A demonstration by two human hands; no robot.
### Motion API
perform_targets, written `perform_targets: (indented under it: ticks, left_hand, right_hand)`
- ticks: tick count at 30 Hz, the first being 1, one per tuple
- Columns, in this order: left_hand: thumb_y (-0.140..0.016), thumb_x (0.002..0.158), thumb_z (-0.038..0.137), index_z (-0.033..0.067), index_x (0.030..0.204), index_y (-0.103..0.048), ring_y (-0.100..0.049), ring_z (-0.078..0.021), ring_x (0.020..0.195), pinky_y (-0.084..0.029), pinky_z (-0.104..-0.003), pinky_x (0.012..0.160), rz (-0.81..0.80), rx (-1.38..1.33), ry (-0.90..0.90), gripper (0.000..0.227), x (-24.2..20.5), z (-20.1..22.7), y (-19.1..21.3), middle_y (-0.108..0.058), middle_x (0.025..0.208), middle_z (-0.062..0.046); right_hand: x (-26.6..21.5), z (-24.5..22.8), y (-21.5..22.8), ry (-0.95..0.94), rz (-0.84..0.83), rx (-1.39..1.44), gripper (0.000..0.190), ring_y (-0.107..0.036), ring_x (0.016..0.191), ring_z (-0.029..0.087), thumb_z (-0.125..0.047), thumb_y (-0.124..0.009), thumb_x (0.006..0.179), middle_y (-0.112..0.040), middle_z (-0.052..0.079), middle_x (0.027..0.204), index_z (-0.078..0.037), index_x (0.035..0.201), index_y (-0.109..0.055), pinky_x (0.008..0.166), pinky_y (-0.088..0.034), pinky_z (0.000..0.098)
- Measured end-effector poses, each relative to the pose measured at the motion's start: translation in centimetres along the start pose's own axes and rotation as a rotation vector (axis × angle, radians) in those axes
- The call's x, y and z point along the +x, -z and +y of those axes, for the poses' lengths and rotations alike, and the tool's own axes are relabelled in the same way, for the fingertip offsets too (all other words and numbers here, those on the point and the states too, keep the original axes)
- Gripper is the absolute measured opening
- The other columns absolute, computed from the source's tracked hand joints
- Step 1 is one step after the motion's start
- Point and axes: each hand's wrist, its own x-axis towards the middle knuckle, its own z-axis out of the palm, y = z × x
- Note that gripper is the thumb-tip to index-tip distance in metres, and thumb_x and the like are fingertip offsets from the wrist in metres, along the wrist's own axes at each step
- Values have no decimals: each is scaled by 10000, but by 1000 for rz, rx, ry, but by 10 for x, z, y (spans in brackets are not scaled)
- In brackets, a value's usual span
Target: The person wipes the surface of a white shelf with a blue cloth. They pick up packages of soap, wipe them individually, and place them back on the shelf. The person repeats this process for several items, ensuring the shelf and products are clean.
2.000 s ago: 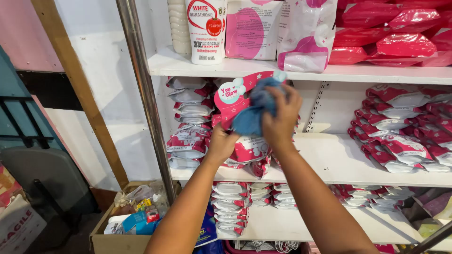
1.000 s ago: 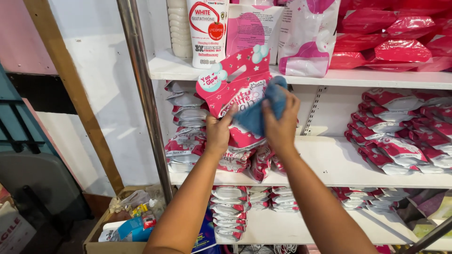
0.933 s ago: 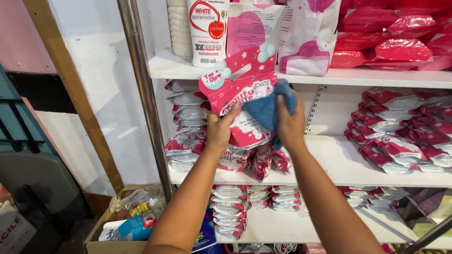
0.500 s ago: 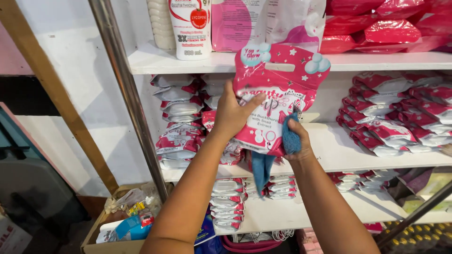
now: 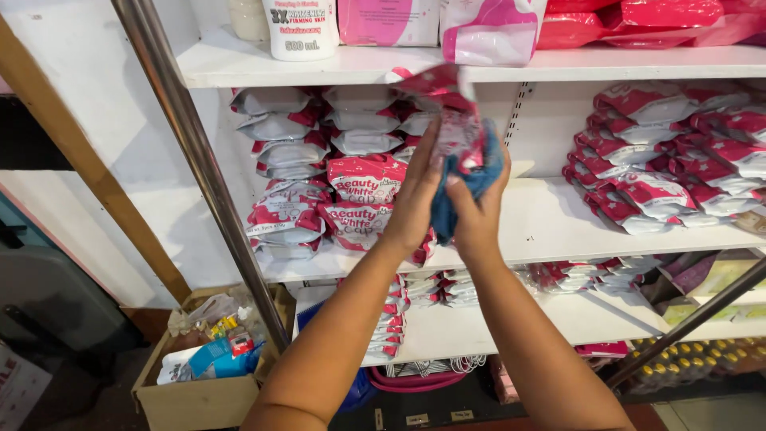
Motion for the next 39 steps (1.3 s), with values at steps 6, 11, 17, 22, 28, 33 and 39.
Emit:
perform_targets:
  ticks: [6,11,17,22,28,33,39]
  left_hand:
    - [-530,976,667,18,1502,-466,-613,-322,1271,-517,-448,1071,-29,-939,513,838,-1,-5,35,-602,1414,-187]
    - [-716,926,491,48,1366,-578,-651,-249,1157,-554,-423,992,25,-839,505,640,-10,-5,45,-667,1260,-102]
    - [-746,936,281,86,1269,-618,-651,-179,1116,-549,-398,965,140,-724,548,407,-19,-16,53,-670,1200,-42]
    - [-702,857,261,148,1328,-622,-665,-161,1110,-534,-335,973,127,-599,487,491,-19,-34,65,-695,1212,-26]
    - [-731,947,256,47,1333,-594,-664,-208,1125,-547,-389,987,80,-685,438,460,-31,-33,82,-666,1239,-74]
    - [-701,1011,414,-10,1339,-587,-661,-259,1140,-561,-427,1009,214,-877,419,548,-20,-9,78,-667,1269,-128]
    - [-605,1082,604,4,1463,-540,-622,-311,1219,-511,-468,1072,234,-1022,222,715,-11,-9,93,-618,1369,-160]
  right_hand:
    - [-20,-52,-36,470,-185,-765,733,-223,1546,410,-348,-668,1022,-211,261,1633,-127,1636,-334,1339,-191,531]
    - [13,-45,-17,583,-164,-1016,514,-347,1500,388,-276,-709,958,-354,147,1646,-148,1447,-623,1296,-256,501]
    - [37,-47,-29,394,73,-722,423,-420,1483,364,-202,-673,1073,-393,188,1596,-107,1476,-586,1294,-317,458]
    - [39,-86,-69,659,-223,-860,545,-446,1401,411,-72,-683,862,-517,207,1440,26,1373,-520,1241,-288,515]
    - [86,-47,-41,668,-377,-909,551,-519,1383,395,-69,-728,872,-533,177,1508,-128,1411,-632,1190,-427,477]
    - [49,-61,-62,743,-187,-935,586,-526,1321,417,-87,-737,862,-506,175,1467,-122,1434,-613,1147,-414,506]
    - [8,-49,-53,1065,-471,-982,643,-558,1222,343,-171,-798,700,-570,115,1404,-185,1334,-692,1039,-420,491]
